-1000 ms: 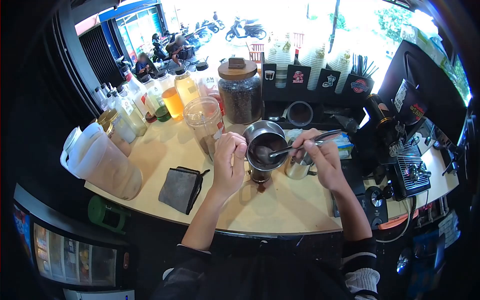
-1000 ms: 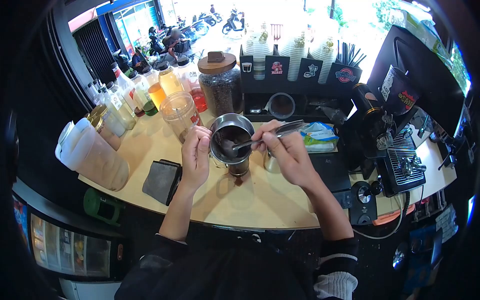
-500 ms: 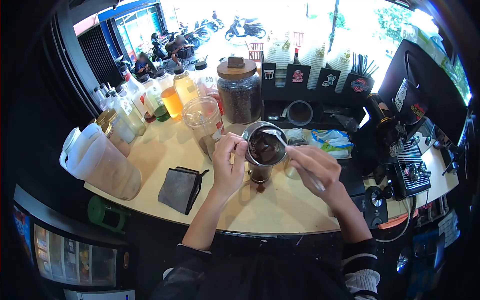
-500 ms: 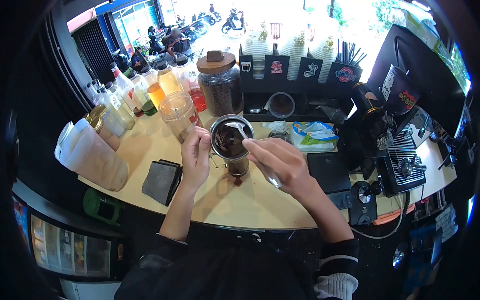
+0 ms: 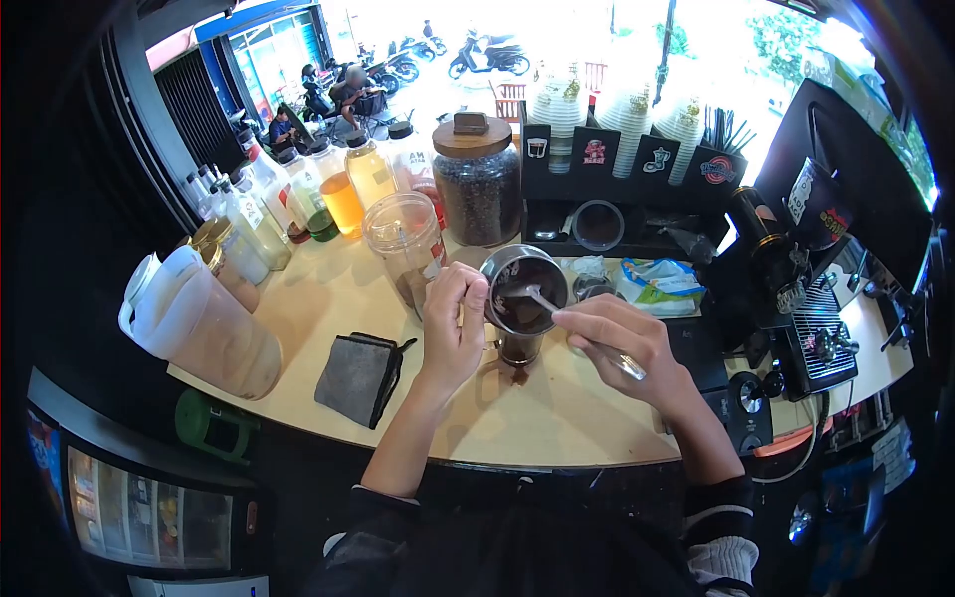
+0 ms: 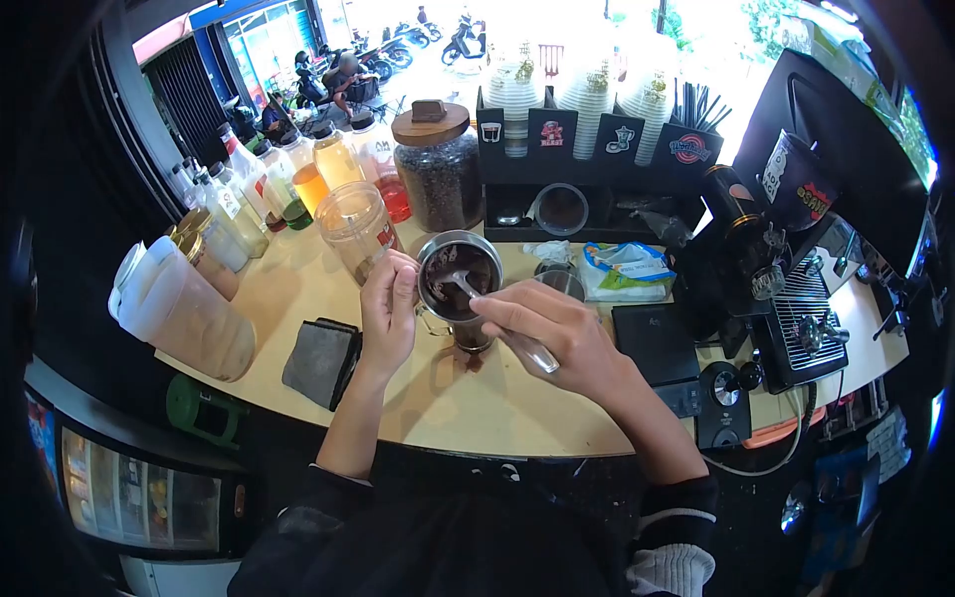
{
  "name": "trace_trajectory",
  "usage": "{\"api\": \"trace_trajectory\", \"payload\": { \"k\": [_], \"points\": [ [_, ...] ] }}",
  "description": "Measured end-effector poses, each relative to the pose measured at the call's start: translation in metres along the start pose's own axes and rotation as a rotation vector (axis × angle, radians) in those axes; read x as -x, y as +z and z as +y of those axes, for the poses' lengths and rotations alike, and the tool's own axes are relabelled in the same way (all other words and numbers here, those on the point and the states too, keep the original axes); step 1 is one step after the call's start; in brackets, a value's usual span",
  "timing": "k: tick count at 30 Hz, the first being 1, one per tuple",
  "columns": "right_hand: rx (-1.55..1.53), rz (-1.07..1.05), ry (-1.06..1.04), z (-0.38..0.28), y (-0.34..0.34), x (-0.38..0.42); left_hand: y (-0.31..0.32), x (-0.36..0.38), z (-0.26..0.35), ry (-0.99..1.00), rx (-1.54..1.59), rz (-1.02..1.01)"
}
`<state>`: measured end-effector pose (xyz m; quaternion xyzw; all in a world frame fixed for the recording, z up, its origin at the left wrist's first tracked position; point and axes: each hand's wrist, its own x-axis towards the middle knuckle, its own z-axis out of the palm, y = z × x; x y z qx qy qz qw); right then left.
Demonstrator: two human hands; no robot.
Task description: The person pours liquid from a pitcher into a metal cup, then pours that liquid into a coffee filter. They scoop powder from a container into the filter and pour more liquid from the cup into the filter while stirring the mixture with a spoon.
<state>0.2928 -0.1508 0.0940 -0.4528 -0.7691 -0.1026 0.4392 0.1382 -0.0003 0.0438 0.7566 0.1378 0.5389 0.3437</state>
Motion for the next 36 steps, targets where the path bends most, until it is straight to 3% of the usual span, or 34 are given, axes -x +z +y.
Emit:
{"api": "trace_trajectory", "payload": {
  "k": [7,10,15,23,36],
  "points": [
    [0.045,0.051,0.049,0.000,-0.002,-0.004,-0.001,-0.003,0.000,0.037,-0.013,-0.008],
    [-0.018,-0.051,0.042,0.001,-0.002,-0.002,-0.002,-0.002,-0.003,-0.001,-0.019,-0.023],
    [0.162,0.016,-0.053,0.002,-0.004,-0.006,-0.001,-0.003,-0.002,0.021,-0.010,-0.023],
    [0.155,-0.051,-0.086,-0.001,-0.005,-0.003,0.001,-0.001,-0.004,0.019,0.011,-0.014],
    [0.325,-0.048,-0.164,0.001,-0.001,0.005,-0.003,-0.004,0.015,0.131,-0.193,0.010]
  ]
}}
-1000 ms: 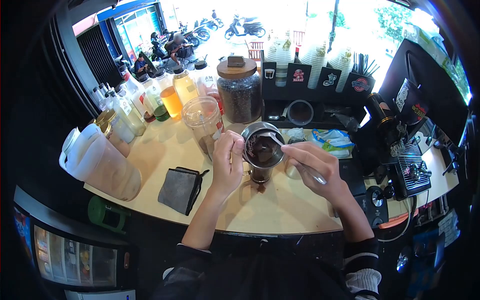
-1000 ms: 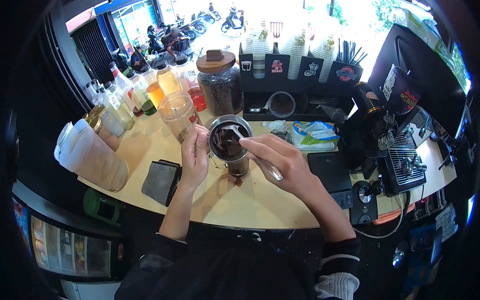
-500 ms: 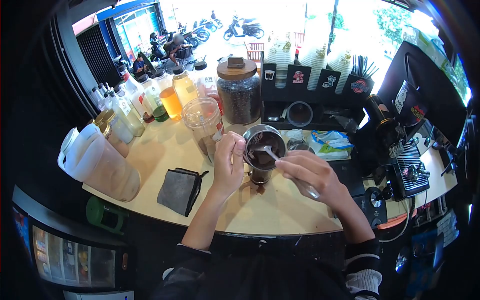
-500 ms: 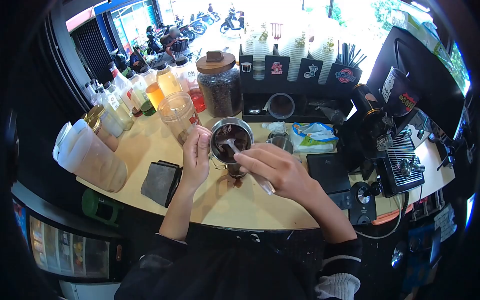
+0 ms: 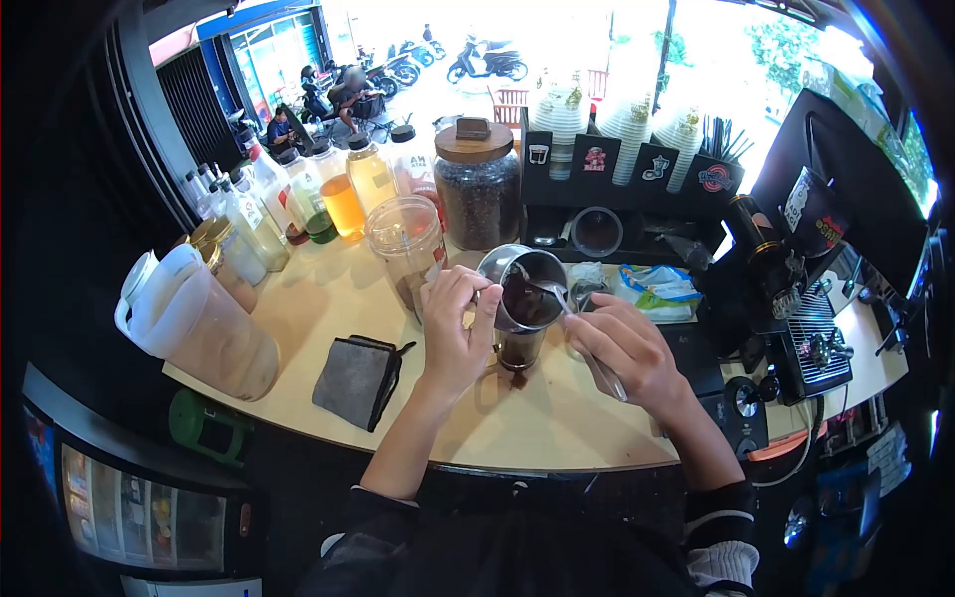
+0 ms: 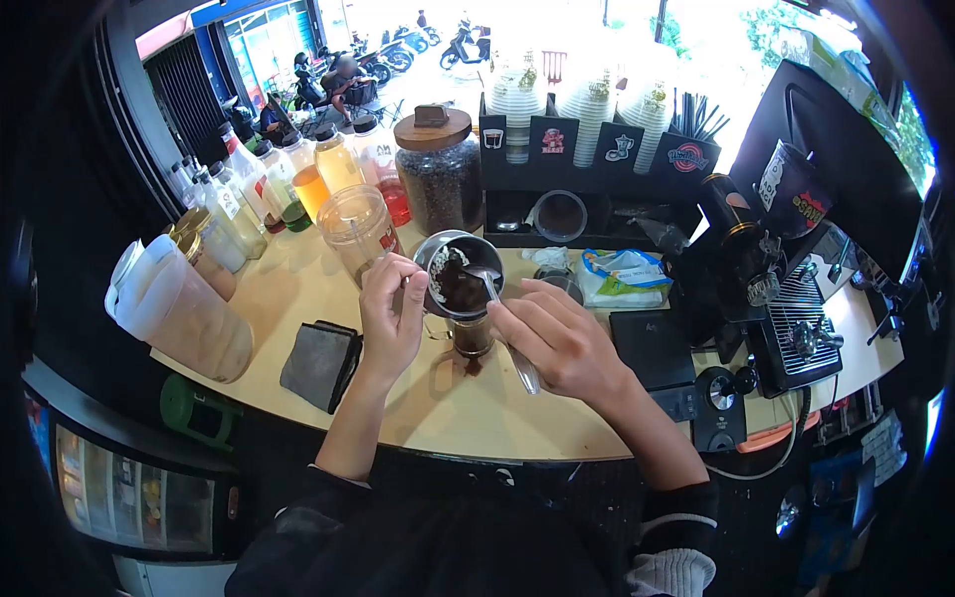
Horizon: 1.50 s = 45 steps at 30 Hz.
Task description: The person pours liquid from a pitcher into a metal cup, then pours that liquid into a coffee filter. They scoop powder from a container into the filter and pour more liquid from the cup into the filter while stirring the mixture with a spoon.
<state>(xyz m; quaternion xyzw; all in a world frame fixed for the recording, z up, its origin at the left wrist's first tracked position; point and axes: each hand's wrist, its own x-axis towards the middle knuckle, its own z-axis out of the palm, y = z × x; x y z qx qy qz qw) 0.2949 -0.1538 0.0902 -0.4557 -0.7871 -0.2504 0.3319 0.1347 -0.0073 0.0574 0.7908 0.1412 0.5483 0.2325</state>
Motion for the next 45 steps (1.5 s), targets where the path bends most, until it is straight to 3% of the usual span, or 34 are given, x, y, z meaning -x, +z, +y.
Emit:
{"api": "trace_trajectory", "payload": {
  "k": [17,45],
  "points": [
    [-0.026,0.091,0.027,-0.001,0.003,-0.009,0.000,0.003,0.003,0.026,-0.006,0.009],
    [0.128,0.002,-0.017,-0.012,0.007,-0.011,0.006,0.007,0.014,0.147,-0.282,0.103]
  ]
}}
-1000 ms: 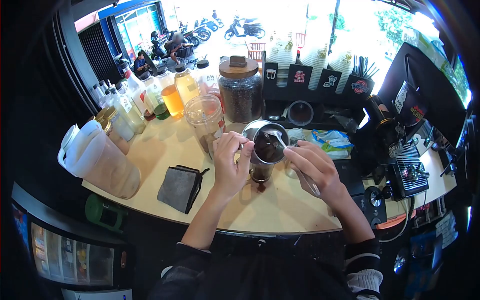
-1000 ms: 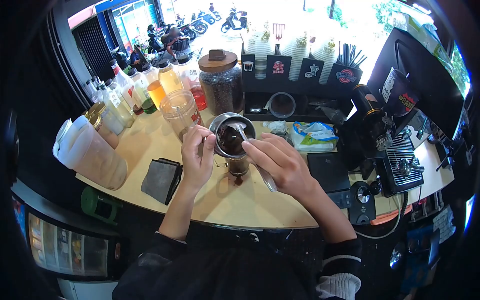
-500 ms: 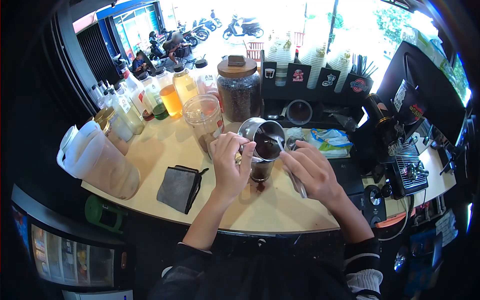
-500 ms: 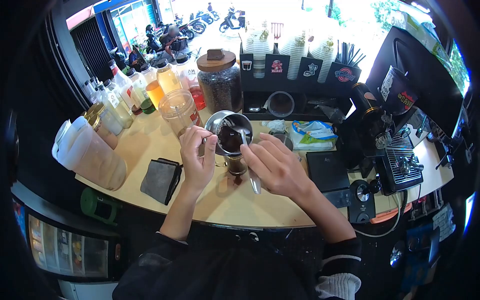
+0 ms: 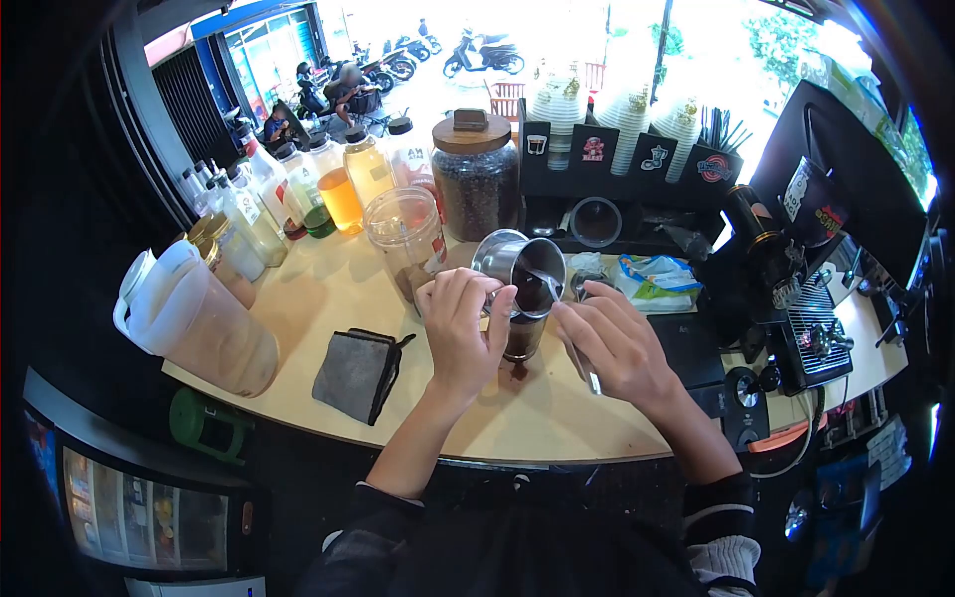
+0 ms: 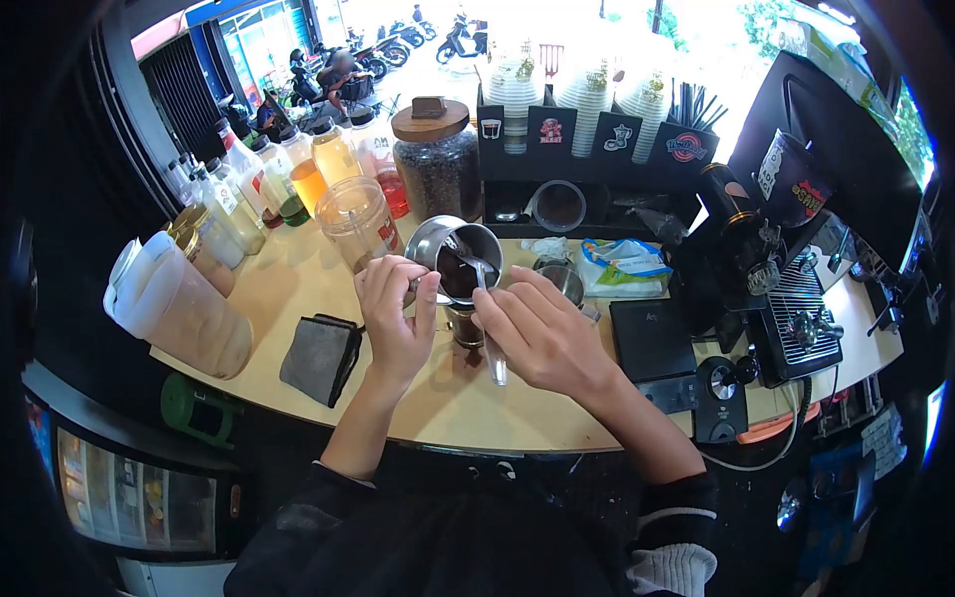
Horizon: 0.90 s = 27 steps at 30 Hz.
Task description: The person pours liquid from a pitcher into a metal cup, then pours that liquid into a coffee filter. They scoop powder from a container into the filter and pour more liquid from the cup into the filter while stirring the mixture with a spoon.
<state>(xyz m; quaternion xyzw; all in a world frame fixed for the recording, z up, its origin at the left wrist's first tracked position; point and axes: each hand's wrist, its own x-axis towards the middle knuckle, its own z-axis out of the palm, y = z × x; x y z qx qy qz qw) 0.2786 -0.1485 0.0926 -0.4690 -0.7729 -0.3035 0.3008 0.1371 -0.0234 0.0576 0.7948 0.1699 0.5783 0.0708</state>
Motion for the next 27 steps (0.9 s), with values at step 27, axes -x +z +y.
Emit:
{"api": "trace_trajectory", "payload": {
  "k": [27],
  "points": [
    [-0.019,0.029,0.006,-0.0003,-0.0017,0.0000,0.0039,0.0019,0.0023,-0.033,0.063,0.041]
  ]
}}
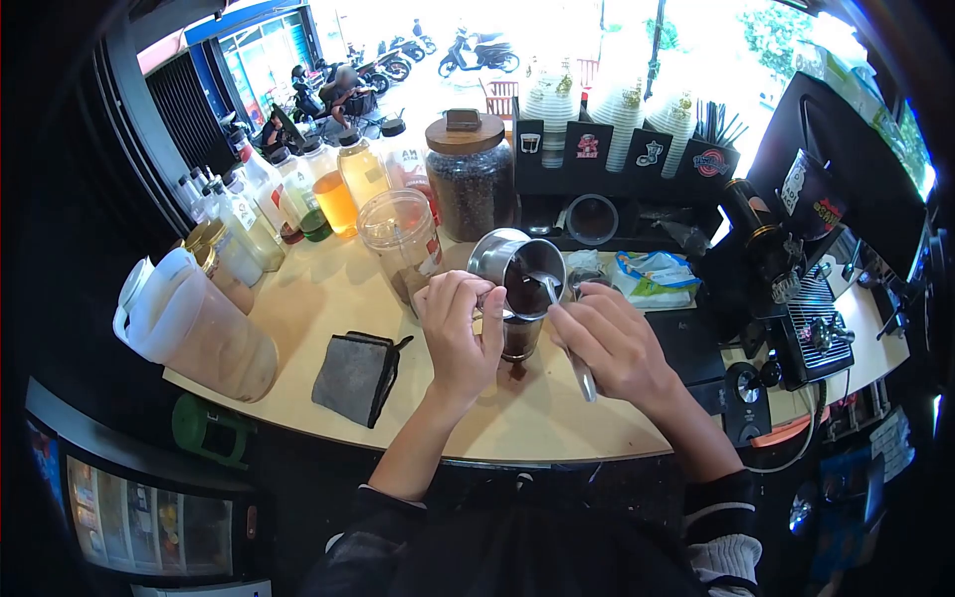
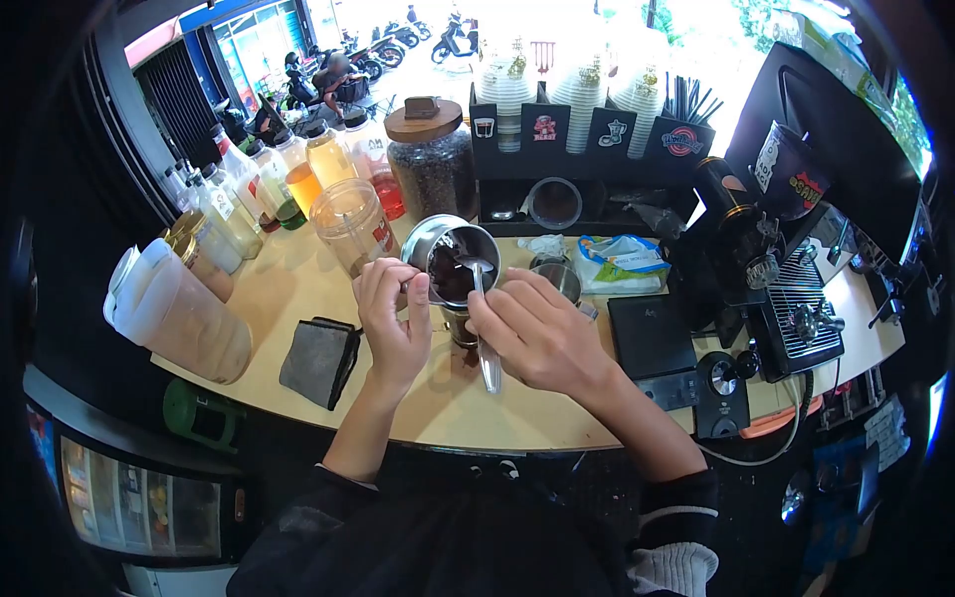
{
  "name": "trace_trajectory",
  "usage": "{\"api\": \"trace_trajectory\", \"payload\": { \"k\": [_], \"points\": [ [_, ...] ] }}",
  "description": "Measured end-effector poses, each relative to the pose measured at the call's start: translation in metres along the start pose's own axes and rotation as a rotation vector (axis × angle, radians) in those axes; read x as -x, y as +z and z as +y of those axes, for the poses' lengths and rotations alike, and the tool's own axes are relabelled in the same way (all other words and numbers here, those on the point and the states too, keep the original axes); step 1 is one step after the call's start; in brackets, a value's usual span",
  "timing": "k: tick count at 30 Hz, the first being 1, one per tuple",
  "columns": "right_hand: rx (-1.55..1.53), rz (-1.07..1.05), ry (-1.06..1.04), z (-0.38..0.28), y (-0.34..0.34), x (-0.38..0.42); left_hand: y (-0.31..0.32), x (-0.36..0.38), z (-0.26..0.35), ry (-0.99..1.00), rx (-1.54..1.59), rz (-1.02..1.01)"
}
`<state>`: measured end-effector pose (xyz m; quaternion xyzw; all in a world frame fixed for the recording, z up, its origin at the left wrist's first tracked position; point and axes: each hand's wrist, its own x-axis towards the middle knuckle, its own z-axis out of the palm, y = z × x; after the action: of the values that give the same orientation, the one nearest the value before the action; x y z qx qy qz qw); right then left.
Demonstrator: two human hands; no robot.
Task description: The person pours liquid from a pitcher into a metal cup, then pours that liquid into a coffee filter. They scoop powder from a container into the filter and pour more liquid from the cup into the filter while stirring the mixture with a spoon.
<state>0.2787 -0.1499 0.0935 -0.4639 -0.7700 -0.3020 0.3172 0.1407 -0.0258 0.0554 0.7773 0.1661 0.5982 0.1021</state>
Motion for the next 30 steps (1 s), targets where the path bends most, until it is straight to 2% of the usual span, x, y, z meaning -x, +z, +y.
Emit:
{"api": "trace_trajectory", "payload": {
  "k": [2,4,11,16,23,30],
  "points": [
    [-0.020,-0.026,-0.009,-0.001,-0.001,0.001,-0.001,0.000,0.000,-0.004,0.000,0.002],
    [-0.017,0.055,-0.030,0.001,-0.004,-0.003,-0.001,0.001,0.000,-0.016,0.006,-0.019],
    [-0.050,0.017,-0.003,0.002,-0.005,-0.001,0.000,0.000,-0.003,-0.011,0.042,0.001],
    [0.007,0.095,0.012,0.003,-0.008,-0.004,-0.001,0.000,-0.001,-0.036,0.084,-0.010],
    [-0.062,0.066,0.011,0.001,-0.007,0.000,-0.001,0.000,-0.001,-0.035,0.079,-0.004],
    [-0.113,0.132,0.161,0.003,-0.001,0.006,-0.001,0.000,0.001,-0.003,0.038,0.008]
  ]
}}
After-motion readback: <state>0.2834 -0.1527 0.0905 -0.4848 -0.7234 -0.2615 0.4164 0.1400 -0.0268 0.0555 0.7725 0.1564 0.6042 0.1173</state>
